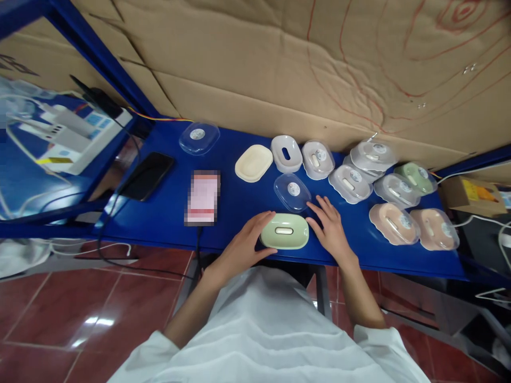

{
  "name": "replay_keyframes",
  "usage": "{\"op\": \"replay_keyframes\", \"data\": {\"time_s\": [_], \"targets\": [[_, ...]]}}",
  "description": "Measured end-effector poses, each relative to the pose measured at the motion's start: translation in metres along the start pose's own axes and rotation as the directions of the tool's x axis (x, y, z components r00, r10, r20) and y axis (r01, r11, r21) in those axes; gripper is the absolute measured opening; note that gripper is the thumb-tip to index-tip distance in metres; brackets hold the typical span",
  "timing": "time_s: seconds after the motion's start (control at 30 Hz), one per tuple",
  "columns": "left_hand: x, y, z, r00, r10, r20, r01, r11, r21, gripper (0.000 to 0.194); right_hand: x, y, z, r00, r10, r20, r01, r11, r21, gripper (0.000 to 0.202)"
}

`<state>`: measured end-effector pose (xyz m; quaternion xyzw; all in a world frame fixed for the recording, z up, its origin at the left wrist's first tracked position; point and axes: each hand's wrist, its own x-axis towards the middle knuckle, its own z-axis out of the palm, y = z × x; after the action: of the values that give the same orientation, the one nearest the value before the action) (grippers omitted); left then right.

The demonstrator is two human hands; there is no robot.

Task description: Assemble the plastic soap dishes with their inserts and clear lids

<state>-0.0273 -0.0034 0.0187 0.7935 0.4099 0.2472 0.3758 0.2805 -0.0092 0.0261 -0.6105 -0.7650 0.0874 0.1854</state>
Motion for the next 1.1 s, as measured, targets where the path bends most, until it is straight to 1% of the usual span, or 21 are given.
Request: {"op": "replay_keyframes", "data": {"time_s": [0.07, 0.13, 0.2, 0.23, 0.27, 0.33, 0.4, 0.47, 0.53, 0.57, 0.63, 0.7, 0.73, 0.8, 0.9, 1.0, 1.03, 1.1], "targets": [[-0.004, 0.0, -0.006, 1.0, -0.013, 0.013, 0.013, 1.0, 0.016, 0.091, 0.006, 0.001, 0.002, 0.999, 0.042, -0.024, -0.043, 0.999, -0.019, 0.049], [-0.009, -0.003, -0.012, 1.0, -0.029, 0.012, 0.028, 0.999, 0.032, 0.09, 0.015, 0.001, 0.003, 0.994, 0.071, -0.081, -0.076, 0.996, -0.054, 0.06], [-0.014, -0.005, -0.015, 0.999, -0.036, -0.002, 0.036, 0.999, 0.033, 0.089, 0.024, 0.001, 0.003, 0.995, 0.049, -0.084, -0.054, 0.997, -0.059, 0.071], [-0.015, -0.007, -0.016, 0.999, -0.038, -0.008, 0.038, 0.999, 0.028, 0.09, 0.029, 0.0, 0.002, 0.998, 0.021, -0.062, -0.024, 0.999, -0.04, 0.07], [-0.016, -0.007, -0.016, 0.999, -0.042, -0.013, 0.042, 0.999, 0.021, 0.091, 0.032, -0.002, 0.0, 0.999, -0.007, -0.043, 0.007, 1.0, -0.001, 0.066], [-0.014, -0.009, -0.014, 0.998, -0.063, -0.018, 0.063, 0.998, 0.001, 0.093, 0.034, -0.007, -0.004, 0.998, -0.047, -0.046, 0.052, 0.992, 0.115, 0.054], [-0.01, -0.009, -0.011, 0.996, -0.089, -0.018, 0.089, 0.996, -0.028, 0.098, 0.031, -0.015, -0.008, 0.992, -0.117, -0.05, 0.125, 0.97, 0.209, 0.05], [-0.004, -0.011, -0.009, 0.995, -0.095, -0.021, 0.093, 0.994, -0.058, 0.103, 0.023, -0.027, -0.009, 0.966, -0.258, 0.005, 0.252, 0.947, 0.198, 0.052], [0.0, -0.014, -0.008, 0.996, -0.082, -0.033, 0.079, 0.993, -0.085, 0.108, 0.015, -0.038, -0.006, 0.913, -0.4, 0.077, 0.392, 0.914, 0.099, 0.054], [0.001, -0.015, -0.008, 0.996, -0.073, -0.041, 0.069, 0.993, -0.096, 0.11, 0.011, -0.043, -0.003, 0.886, -0.453, 0.101, 0.45, 0.892, 0.047, 0.054], [0.003, -0.016, -0.009, 0.997, -0.056, -0.047, 0.051, 0.993, -0.104, 0.109, 0.005, -0.049, 0.004, 0.846, -0.518, 0.123, 0.526, 0.85, -0.033, 0.055], [0.003, -0.016, -0.01, 0.999, -0.048, -0.022, 0.046, 0.995, -0.093, 0.1, 0.001, -0.05, 0.01, 0.825, -0.552, 0.119, 0.562, 0.823, -0.083, 0.057], [0.003, -0.015, -0.01, 0.999, -0.051, -0.011, 0.05, 0.995, -0.085, 0.095, 0.0, -0.049, 0.012, 0.821, -0.56, 0.108, 0.569, 0.816, -0.103, 0.058], [0.003, -0.013, -0.01, 0.998, -0.065, 0.002, 0.064, 0.995, -0.074, 0.088, -0.004, -0.047, 0.016, 0.83, -0.553, 0.074, 0.558, 0.819, -0.136, 0.06], [0.003, -0.012, -0.008, 0.998, -0.062, 0.006, 0.062, 0.996, -0.067, 0.086, -0.011, -0.046, 0.019, 0.856, -0.513, 0.066, 0.516, 0.842, -0.156, 0.061], [0.002, -0.012, -0.01, 0.999, -0.028, 0.032, 0.03, 0.998, -0.058, 0.088, -0.016, -0.045, 0.016, 0.862, -0.504, 0.061, 0.507, 0.849, -0.151, 0.06], [0.003, -0.012, -0.011, 0.999, -0.014, 0.032, 0.016, 0.999, -0.051, 0.089, -0.014, -0.043, 0.013, 0.865, -0.5, 0.036, 0.5, 0.855, -0.135, 0.059], [0.008, -0.012, -0.015, 1.0, 0.005, -0.009, -0.005, 1.0, -0.017, 0.089, -0.005, -0.032, 0.004, 0.886, -0.459, -0.067, 0.453, 0.887, -0.085, 0.059]]}}
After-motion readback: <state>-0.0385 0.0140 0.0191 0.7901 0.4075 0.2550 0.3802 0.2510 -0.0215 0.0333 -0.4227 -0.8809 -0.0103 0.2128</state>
